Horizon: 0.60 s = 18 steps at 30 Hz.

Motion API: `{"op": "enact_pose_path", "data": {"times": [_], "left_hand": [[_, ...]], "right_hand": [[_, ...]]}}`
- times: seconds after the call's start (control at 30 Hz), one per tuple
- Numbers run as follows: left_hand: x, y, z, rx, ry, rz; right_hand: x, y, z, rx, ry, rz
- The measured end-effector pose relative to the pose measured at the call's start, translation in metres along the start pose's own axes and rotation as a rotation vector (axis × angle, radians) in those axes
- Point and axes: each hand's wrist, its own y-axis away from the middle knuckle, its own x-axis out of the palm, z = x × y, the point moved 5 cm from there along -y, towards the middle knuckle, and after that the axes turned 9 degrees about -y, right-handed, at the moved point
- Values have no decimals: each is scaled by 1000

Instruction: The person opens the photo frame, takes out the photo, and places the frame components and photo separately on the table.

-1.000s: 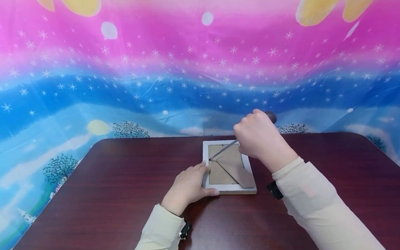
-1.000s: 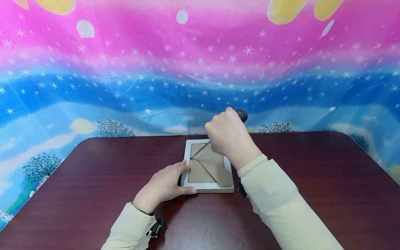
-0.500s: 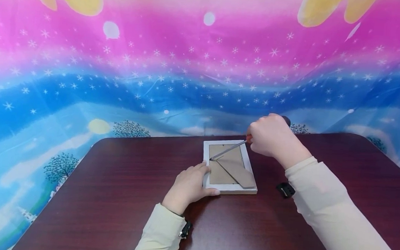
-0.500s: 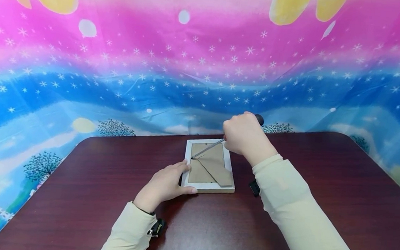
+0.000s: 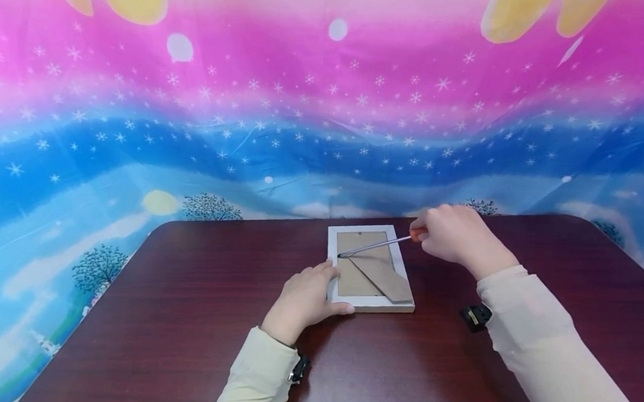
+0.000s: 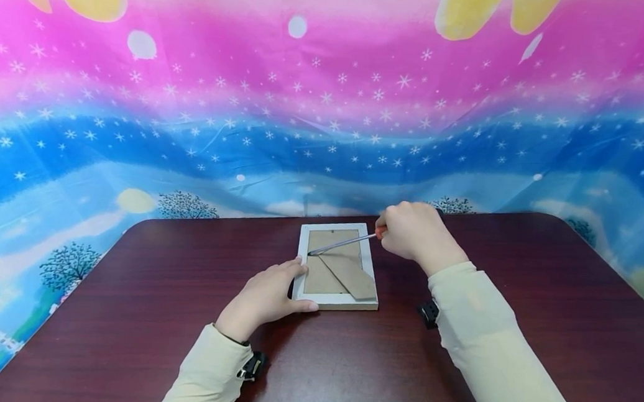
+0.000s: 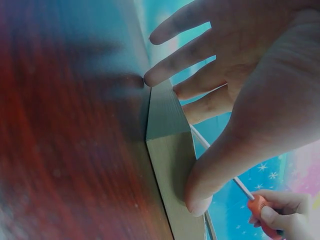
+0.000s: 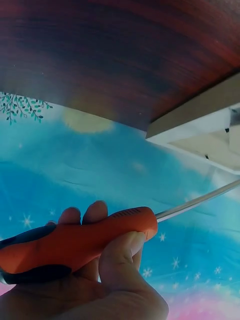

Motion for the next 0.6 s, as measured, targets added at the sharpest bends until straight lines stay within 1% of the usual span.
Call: {"op": "enact_pose_path", "data": {"times": [0.1,0.2,0.6], "left_hand": [[0,0,0,-1,-1,1],[0,1,0,-2,0,2],[0,1,0,-7,13,2]], "right_hand": [[1,1,1,-9,7,-9],[-1,1,6,-27,34,-21],[-22,1,49,-169,205,-131]]}}
